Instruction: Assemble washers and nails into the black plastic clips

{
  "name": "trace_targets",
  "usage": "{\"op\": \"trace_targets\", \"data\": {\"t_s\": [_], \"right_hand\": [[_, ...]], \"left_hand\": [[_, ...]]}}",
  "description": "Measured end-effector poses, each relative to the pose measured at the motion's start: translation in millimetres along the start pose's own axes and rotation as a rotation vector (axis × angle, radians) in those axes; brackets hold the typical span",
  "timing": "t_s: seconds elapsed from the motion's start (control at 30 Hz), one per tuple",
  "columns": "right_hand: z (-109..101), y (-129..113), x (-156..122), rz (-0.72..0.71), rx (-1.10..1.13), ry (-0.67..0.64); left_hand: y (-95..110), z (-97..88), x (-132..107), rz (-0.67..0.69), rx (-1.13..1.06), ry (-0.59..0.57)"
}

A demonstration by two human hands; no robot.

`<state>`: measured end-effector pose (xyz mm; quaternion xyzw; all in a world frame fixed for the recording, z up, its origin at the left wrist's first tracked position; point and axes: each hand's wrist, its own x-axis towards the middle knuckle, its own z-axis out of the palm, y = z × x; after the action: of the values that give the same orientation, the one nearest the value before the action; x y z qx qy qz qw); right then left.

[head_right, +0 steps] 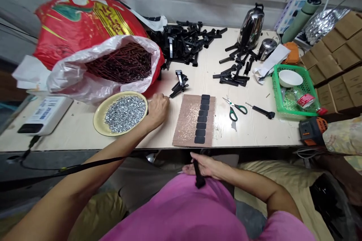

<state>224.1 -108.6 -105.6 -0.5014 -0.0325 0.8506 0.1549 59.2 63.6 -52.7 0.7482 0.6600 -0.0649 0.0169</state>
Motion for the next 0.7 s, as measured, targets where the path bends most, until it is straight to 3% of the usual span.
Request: {"op": "trace_targets", "data": {"t_s": [0.13,0.2,0.27,0.3,0.37,0.43,0.5,0.57,0.6,0.7], "right_hand": [[5,3,6,0.088,0.156,0.024],[9,12,-7,0.088,0.008,-0.077],[13,15,-26,-0.049,-0.323,-0.220],[15,12,-36,-0.239,-0.531,-0.270],[21,-6,-53,-0.831,-0.973,-0.224],[30,-39,-60,-1.487,-1.300,0.017],[43,-75,-56,-1.948,-1.541,0.293],[56,-103,-46,-2.188,-1.758,0.461],[62,-111,-41,-2.248,-1.858,0.483],[75,-121,-28,-2.291,-2.079,0.395]], "left_hand": [[-1,-1.2,4,-0.048,-0.043,-0.011],[-1,-4.8,5,-0.047,-0.061,-0.011],[-1,-10.6,4,-0.055,-0.082,-0.005],[-2,-14.1,2,-0.067,-0.090,0.002],[-4,-21.3,-6,-0.084,-0.116,0.027],[-9,-27.6,-19,-0.053,-0.208,0.054],[-15,-31.8,-37,0.059,-0.404,0.058],[-22,-33.4,-56,0.199,-0.641,0.017],[-26,-33.1,-64,0.247,-0.746,-0.017],[-46,-28.8,-77,0.294,-0.921,-0.125]]}}
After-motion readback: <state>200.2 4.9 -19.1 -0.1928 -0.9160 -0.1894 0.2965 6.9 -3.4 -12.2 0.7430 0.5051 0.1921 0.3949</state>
